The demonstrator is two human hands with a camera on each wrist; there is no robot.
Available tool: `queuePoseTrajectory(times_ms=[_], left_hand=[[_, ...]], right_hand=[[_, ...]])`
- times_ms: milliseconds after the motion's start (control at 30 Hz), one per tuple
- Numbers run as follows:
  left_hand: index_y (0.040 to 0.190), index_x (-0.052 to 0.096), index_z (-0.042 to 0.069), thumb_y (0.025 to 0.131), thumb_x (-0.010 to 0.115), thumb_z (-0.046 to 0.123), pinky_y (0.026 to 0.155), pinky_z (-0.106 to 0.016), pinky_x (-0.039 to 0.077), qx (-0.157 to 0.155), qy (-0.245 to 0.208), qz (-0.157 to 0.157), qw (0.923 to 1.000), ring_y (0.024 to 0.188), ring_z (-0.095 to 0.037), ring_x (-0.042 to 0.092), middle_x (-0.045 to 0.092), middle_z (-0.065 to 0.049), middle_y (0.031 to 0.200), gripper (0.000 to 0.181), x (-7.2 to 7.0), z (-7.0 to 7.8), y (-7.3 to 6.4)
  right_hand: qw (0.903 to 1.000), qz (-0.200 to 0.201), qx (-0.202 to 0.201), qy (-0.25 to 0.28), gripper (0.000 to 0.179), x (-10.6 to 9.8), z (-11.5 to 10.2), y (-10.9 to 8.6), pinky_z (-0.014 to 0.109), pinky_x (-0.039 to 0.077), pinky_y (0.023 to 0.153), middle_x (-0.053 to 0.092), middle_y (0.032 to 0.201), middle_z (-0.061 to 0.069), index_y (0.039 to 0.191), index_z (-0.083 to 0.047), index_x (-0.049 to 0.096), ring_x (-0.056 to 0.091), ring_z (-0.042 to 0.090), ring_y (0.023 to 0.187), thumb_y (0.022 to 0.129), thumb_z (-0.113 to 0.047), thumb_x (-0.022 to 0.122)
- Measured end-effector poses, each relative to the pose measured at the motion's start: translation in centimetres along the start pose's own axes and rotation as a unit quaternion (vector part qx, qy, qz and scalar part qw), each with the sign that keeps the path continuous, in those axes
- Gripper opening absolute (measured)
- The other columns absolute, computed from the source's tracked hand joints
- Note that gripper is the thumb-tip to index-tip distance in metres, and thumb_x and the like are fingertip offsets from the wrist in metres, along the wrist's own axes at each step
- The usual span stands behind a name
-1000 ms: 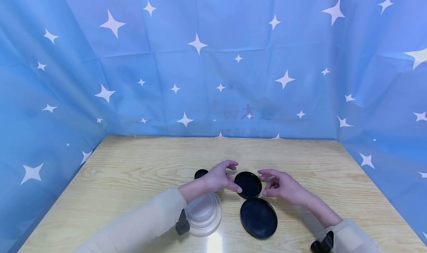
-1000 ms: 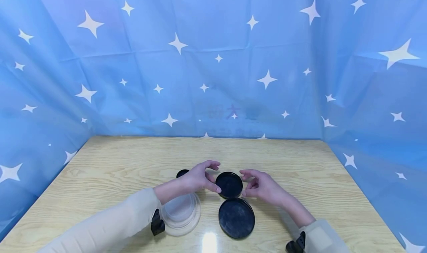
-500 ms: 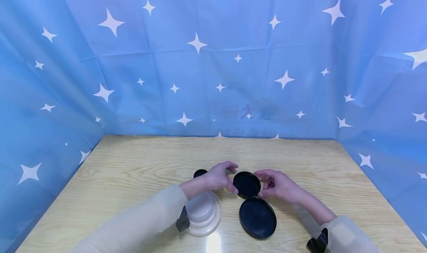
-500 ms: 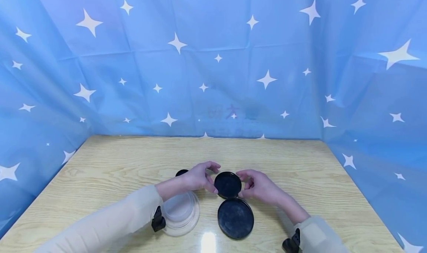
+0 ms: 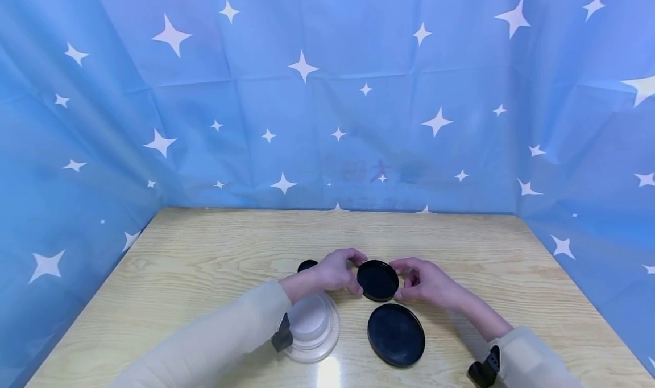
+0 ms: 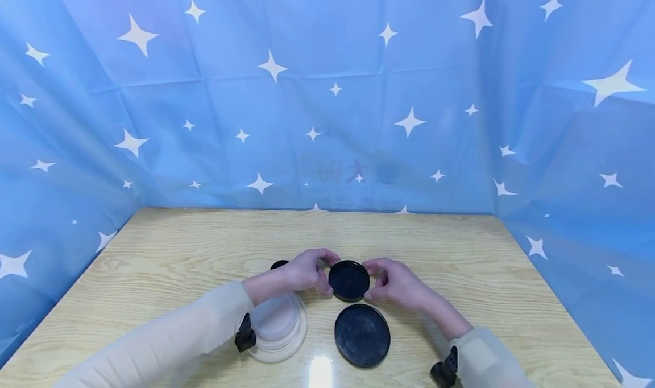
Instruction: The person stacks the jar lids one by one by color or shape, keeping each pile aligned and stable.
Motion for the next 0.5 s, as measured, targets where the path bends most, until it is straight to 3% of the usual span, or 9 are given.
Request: queuePoseTrajectory(times_ms=[167, 367, 500], left_hand=[[0.129, 0.064, 0.002, 0.071, 0.085, -0.010, 0.067, -0.027, 0.050, 0.003, 0.032, 0.005, 0.9995, 0.075, -0.017, 0.059, 0.061, -0.008, 0.117, 0.063, -0.19, -0.01, 0.17], [0.129, 0.063, 0.002, 0.071, 0.086, -0.010, 0.067, -0.027, 0.049, 0.000, 0.025, 0.004, 0.9997, 0.075, -0.018, 0.058, 0.060, -0.009, 0.117, 0.063, -0.19, -0.16, 0.32], [0.130, 0.063, 0.004, 0.072, 0.085, -0.009, 0.080, -0.030, 0.050, 0.000, 0.029, -0.001, 0.9996, 0.093, -0.019, 0.058, 0.059, -0.006, 0.117, 0.063, -0.23, -0.27, 0.43]], right_hand=[[0.9999, 0.000, -0.004, -0.012, 0.064, 0.08, -0.01, 0.19, 0.026, 0.048, 0.058, 0.064, 0.103, 0.010, 0.138, 0.008, 0.055, 0.059, 0.015, 0.073, 0.084, -0.012, 0.085], [0.9999, 0.003, -0.001, -0.017, 0.065, 0.01, 0.06, 0.32, 0.026, 0.047, 0.058, 0.063, 0.105, 0.011, 0.138, 0.007, 0.056, 0.058, 0.014, 0.072, 0.084, -0.013, 0.085], [0.9999, 0.006, -0.001, -0.016, 0.064, 0.03, -0.01, 0.39, 0.026, 0.046, 0.058, 0.063, 0.107, 0.011, 0.138, 0.006, 0.056, 0.058, 0.014, 0.072, 0.084, -0.012, 0.086]])
Point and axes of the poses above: each hand's wrist, its own y-axis towards the middle knuckle, its own x-axis out of the palm, z = x × y, the point moved 9 cm from there along y, towards the middle knuckle
